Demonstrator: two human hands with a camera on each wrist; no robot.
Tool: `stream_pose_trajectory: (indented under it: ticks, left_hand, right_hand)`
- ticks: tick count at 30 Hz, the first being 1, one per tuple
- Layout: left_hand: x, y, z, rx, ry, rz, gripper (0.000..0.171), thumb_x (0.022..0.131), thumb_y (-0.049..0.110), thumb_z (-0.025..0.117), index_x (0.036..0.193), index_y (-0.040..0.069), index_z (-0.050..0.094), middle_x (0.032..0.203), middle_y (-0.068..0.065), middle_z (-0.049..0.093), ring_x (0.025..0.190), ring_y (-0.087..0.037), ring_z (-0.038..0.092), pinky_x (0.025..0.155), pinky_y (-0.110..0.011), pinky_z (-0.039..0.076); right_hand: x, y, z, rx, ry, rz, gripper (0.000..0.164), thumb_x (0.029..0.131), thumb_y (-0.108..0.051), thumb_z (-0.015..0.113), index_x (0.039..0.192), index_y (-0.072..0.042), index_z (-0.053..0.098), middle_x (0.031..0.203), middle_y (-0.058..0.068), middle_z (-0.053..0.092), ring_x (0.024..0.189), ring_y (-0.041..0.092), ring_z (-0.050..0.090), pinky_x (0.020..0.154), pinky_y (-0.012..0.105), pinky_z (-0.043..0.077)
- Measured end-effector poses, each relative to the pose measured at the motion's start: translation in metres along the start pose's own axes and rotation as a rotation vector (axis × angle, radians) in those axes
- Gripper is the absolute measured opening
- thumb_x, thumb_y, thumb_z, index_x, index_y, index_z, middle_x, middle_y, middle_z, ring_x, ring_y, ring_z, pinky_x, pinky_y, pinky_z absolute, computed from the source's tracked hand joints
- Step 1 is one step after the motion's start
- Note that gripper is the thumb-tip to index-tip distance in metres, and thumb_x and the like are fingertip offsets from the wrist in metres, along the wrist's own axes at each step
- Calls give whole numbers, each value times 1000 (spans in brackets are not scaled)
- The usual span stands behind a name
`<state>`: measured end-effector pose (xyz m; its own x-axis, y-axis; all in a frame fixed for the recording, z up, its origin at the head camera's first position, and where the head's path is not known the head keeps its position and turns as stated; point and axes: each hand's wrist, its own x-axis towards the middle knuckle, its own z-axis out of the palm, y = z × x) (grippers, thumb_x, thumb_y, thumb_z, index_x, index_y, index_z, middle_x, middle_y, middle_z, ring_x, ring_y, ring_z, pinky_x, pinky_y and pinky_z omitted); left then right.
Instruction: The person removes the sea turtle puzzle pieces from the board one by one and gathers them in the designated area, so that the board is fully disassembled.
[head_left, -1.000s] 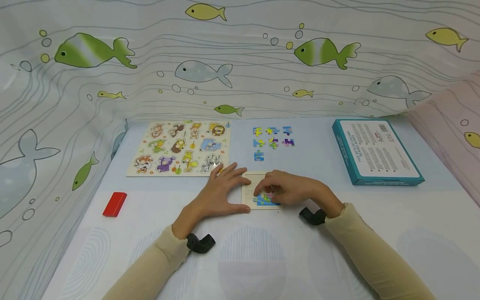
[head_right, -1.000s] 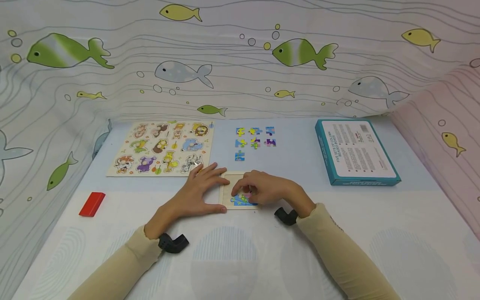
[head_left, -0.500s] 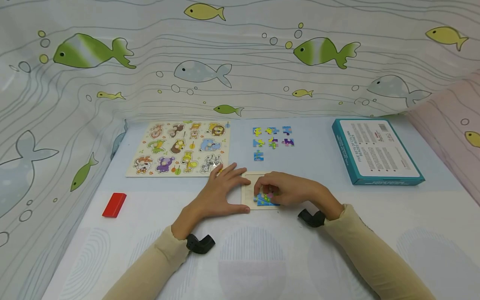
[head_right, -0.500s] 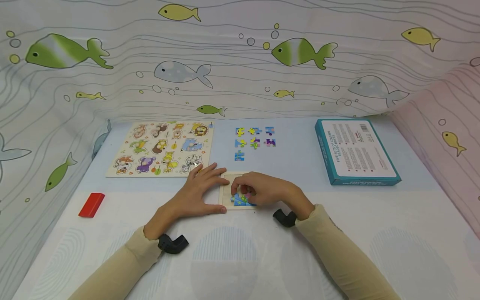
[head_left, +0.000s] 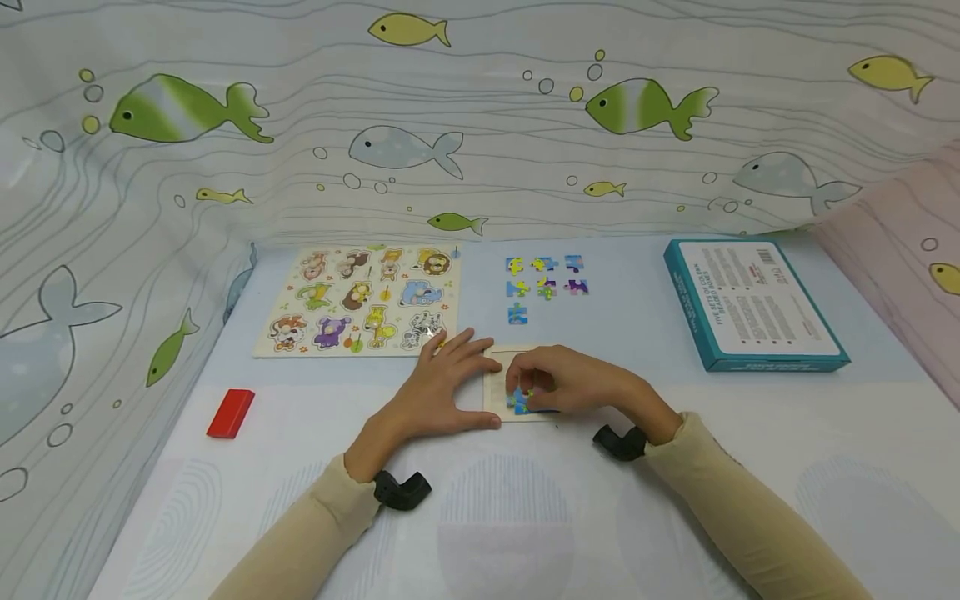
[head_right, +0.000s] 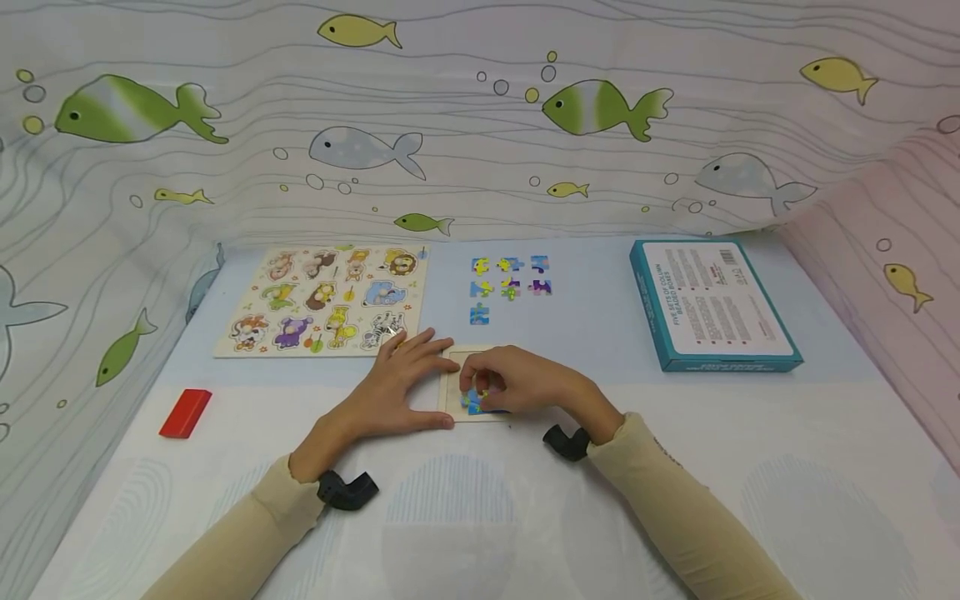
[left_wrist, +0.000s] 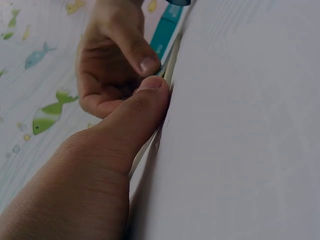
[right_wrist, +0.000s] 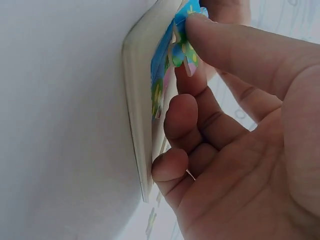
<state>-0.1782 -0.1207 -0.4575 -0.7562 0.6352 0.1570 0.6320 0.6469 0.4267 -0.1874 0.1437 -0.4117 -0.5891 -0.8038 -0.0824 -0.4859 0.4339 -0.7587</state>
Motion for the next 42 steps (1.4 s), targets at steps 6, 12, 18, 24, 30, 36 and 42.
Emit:
stream_pose_trajectory:
  ticks: [6, 12, 18, 24, 30, 36, 42]
  left_hand:
    - [-1, 1, -1, -7, -7, -7, 70, 78, 70, 74, 135, 33, 61, 162, 5, 42, 158, -24, 22, 127, -55, 2]
    - [-1, 1, -1, 4, -6, -9, 70, 77, 70, 75, 135, 33, 61, 162, 5, 42, 158, -24, 22, 127, -55, 3]
    - [-1, 1, 0, 7, 4, 0, 70, 77, 69, 75, 135, 33, 61, 162, 4, 43, 158, -26, 24, 127, -57, 5]
    - [-1, 2, 0, 5, -2, -5, 70, 77, 69, 75, 135, 33, 61, 162, 4, 43, 158, -25, 24, 127, -56, 5]
    - [-1, 1, 0, 2, -7, -11, 70, 77, 70, 75, 135, 33, 61, 162, 4, 43, 158, -25, 23, 127, -55, 3]
    - [-1, 2, -1, -1, -9, -13, 70, 77, 70, 74, 135, 33, 61, 162, 4, 42, 158, -25, 22, 127, -55, 3]
    - [0, 2, 0, -5, -4, -6, 70, 78, 69, 75, 135, 32, 61, 161, 3, 43, 158, -26, 23, 127, -56, 4]
  right_hand:
    - [0, 0, 0, -6, -1, 47, 21, 91, -7, 73, 110, -14, 68, 91, -4, 61, 82, 12, 54, 73, 23, 48]
    - [-1, 1, -2, 28, -10, 54, 14, 92, -7, 72, 104, -14, 71, 86, -5, 60, 78, 11, 53, 69, 21, 46]
    - [-3, 2, -3, 60, -6, 8, 5, 94, -10, 72, 98, -11, 71, 84, -4, 63, 74, 8, 52, 68, 21, 46]
    - [-4, 3, -5, 75, -12, -18, 4, 93, -11, 73, 97, -11, 72, 86, -2, 66, 71, 8, 51, 65, 21, 46]
    - [-4, 1, -6, 96, -21, 26, 5, 96, -16, 70, 94, -12, 71, 74, -7, 58, 65, 7, 49, 62, 20, 43]
    - [-3, 0, -8, 146, 11, 71, 6, 100, -15, 65, 96, -11, 66, 72, -1, 66, 67, 14, 58, 64, 21, 44]
    - [-3, 6, -11, 161, 52, 101, 7, 103, -16, 59, 104, -9, 61, 77, 6, 73, 72, 19, 67, 69, 24, 49]
